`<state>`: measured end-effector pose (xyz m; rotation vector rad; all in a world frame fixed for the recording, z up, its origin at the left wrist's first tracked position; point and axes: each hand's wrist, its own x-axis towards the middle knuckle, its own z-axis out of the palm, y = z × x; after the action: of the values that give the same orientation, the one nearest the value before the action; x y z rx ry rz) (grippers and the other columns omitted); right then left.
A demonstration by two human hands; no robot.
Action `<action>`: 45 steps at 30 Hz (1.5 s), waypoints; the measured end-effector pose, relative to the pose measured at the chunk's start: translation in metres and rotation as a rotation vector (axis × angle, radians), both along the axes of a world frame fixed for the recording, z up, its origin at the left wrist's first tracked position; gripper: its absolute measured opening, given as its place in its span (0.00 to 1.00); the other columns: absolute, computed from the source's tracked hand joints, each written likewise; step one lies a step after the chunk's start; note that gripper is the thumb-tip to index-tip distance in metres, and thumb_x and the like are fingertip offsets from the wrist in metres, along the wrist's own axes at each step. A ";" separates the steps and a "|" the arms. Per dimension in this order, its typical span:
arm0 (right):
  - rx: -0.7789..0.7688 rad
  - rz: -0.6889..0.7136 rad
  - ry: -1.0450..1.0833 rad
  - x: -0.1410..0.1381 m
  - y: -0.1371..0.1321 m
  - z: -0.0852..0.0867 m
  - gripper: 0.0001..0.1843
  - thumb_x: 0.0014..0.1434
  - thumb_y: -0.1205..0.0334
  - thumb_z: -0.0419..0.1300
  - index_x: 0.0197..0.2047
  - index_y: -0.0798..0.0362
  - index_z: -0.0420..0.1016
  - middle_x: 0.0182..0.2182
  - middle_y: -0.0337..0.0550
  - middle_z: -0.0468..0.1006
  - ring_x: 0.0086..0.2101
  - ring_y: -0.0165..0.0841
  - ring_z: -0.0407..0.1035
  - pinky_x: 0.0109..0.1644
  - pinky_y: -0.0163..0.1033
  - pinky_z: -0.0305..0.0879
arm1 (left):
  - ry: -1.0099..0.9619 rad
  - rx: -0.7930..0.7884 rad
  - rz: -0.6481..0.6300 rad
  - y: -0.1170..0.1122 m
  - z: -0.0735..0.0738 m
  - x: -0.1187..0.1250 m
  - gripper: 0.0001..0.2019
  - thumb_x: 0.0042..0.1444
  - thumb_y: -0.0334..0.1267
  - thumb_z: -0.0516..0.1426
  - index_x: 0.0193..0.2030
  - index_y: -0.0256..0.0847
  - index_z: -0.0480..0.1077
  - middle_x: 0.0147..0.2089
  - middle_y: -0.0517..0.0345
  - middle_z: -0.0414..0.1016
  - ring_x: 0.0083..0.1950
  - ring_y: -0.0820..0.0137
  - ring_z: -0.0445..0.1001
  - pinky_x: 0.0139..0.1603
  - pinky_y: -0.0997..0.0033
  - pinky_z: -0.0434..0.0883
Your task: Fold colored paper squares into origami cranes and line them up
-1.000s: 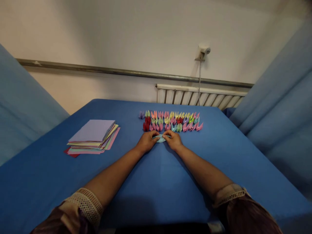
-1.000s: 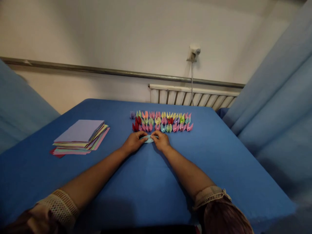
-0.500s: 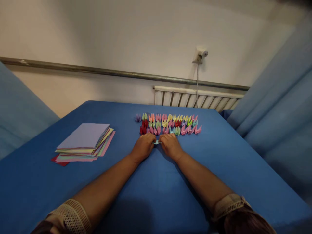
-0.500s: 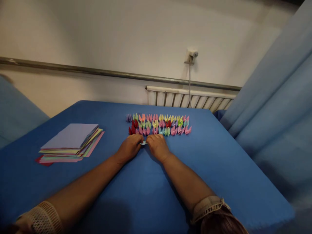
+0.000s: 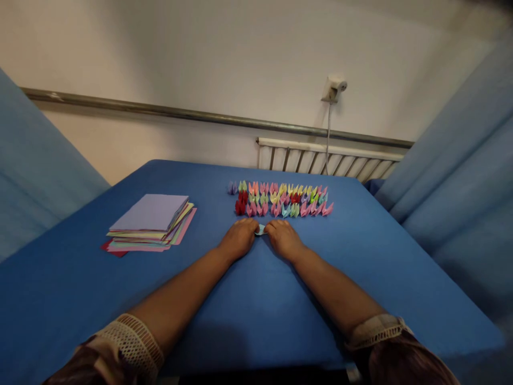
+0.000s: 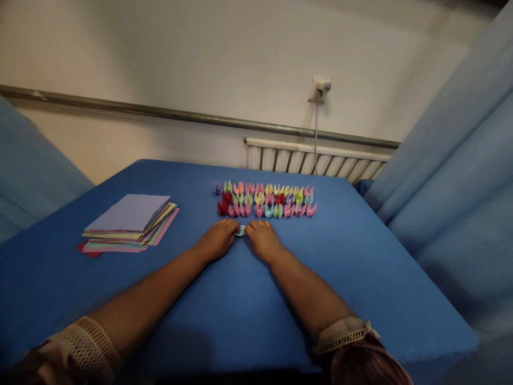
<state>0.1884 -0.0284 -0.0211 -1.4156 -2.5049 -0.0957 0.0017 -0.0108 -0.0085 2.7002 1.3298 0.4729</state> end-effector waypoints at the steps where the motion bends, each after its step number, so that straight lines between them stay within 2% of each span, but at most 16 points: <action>1: -0.019 -0.002 0.011 0.001 -0.003 0.000 0.13 0.67 0.69 0.49 0.47 0.51 0.73 0.43 0.46 0.76 0.43 0.37 0.66 0.48 0.42 0.57 | -0.015 -0.022 -0.004 -0.003 -0.001 -0.003 0.10 0.55 0.26 0.50 0.40 0.40 0.70 0.39 0.53 0.75 0.43 0.62 0.71 0.46 0.62 0.67; 5: -0.076 -0.016 0.078 0.001 -0.014 0.003 0.12 0.66 0.66 0.51 0.49 0.53 0.72 0.45 0.47 0.75 0.45 0.37 0.66 0.49 0.41 0.59 | -0.112 -0.093 -0.037 -0.008 -0.004 -0.013 0.09 0.55 0.30 0.54 0.43 0.41 0.70 0.49 0.52 0.75 0.51 0.61 0.72 0.53 0.60 0.66; 7: -0.094 -0.042 0.112 -0.003 -0.016 0.004 0.11 0.65 0.62 0.54 0.49 0.53 0.72 0.44 0.48 0.75 0.45 0.38 0.66 0.49 0.41 0.59 | -0.171 -0.121 -0.037 -0.006 -0.006 -0.017 0.08 0.55 0.32 0.56 0.41 0.41 0.71 0.51 0.52 0.75 0.52 0.62 0.72 0.55 0.60 0.66; 13: -0.116 -0.086 0.250 -0.013 -0.006 -0.003 0.08 0.64 0.60 0.56 0.42 0.52 0.74 0.41 0.46 0.76 0.43 0.37 0.67 0.49 0.41 0.61 | -0.311 -0.189 -0.080 0.007 -0.010 -0.021 0.04 0.55 0.36 0.58 0.36 0.41 0.73 0.47 0.54 0.76 0.49 0.64 0.73 0.54 0.63 0.67; 19: -0.161 -0.069 0.432 -0.006 0.003 -0.015 0.04 0.62 0.63 0.58 0.35 0.52 0.73 0.36 0.43 0.74 0.39 0.34 0.67 0.46 0.39 0.62 | -0.324 -0.224 -0.042 0.013 -0.009 -0.017 0.05 0.55 0.34 0.57 0.30 0.40 0.73 0.45 0.53 0.76 0.48 0.65 0.73 0.53 0.63 0.68; 25: -0.194 -0.091 0.494 -0.005 0.005 -0.020 0.03 0.59 0.65 0.59 0.32 0.53 0.71 0.35 0.42 0.74 0.39 0.34 0.67 0.46 0.39 0.61 | -0.339 -0.210 -0.011 0.016 -0.014 -0.016 0.05 0.55 0.33 0.57 0.29 0.40 0.72 0.43 0.55 0.76 0.46 0.66 0.73 0.50 0.65 0.68; 30: -0.231 -0.097 0.474 -0.004 0.004 -0.017 0.04 0.60 0.65 0.58 0.32 0.53 0.70 0.35 0.42 0.74 0.39 0.33 0.67 0.46 0.38 0.61 | -0.321 -0.233 -0.028 0.014 -0.010 -0.016 0.06 0.56 0.39 0.58 0.31 0.41 0.72 0.44 0.56 0.76 0.47 0.65 0.72 0.53 0.63 0.66; 40: -0.237 -0.198 0.343 -0.001 -0.001 -0.006 0.04 0.59 0.66 0.56 0.32 0.53 0.71 0.35 0.44 0.73 0.38 0.34 0.66 0.45 0.38 0.60 | -0.304 -0.233 0.017 0.016 -0.013 -0.015 0.04 0.55 0.36 0.58 0.29 0.41 0.71 0.44 0.57 0.76 0.48 0.65 0.72 0.53 0.61 0.66; 43: -0.205 -0.212 0.280 -0.001 -0.007 0.003 0.05 0.60 0.67 0.55 0.36 0.55 0.73 0.36 0.47 0.74 0.40 0.36 0.66 0.48 0.40 0.61 | -0.294 -0.229 0.024 0.015 -0.013 -0.015 0.04 0.54 0.36 0.59 0.29 0.41 0.71 0.44 0.57 0.76 0.48 0.64 0.72 0.52 0.62 0.66; 45: -0.159 -0.123 0.238 -0.003 -0.013 0.008 0.10 0.62 0.66 0.53 0.44 0.56 0.74 0.41 0.49 0.74 0.44 0.38 0.66 0.50 0.41 0.60 | -0.280 -0.224 0.033 0.015 -0.013 -0.014 0.04 0.54 0.35 0.59 0.30 0.41 0.71 0.44 0.56 0.76 0.48 0.64 0.72 0.52 0.62 0.66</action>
<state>0.1856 -0.0415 -0.0129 -1.5409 -2.2738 0.2408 -0.0126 0.0040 -0.0214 2.3354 1.2666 0.6368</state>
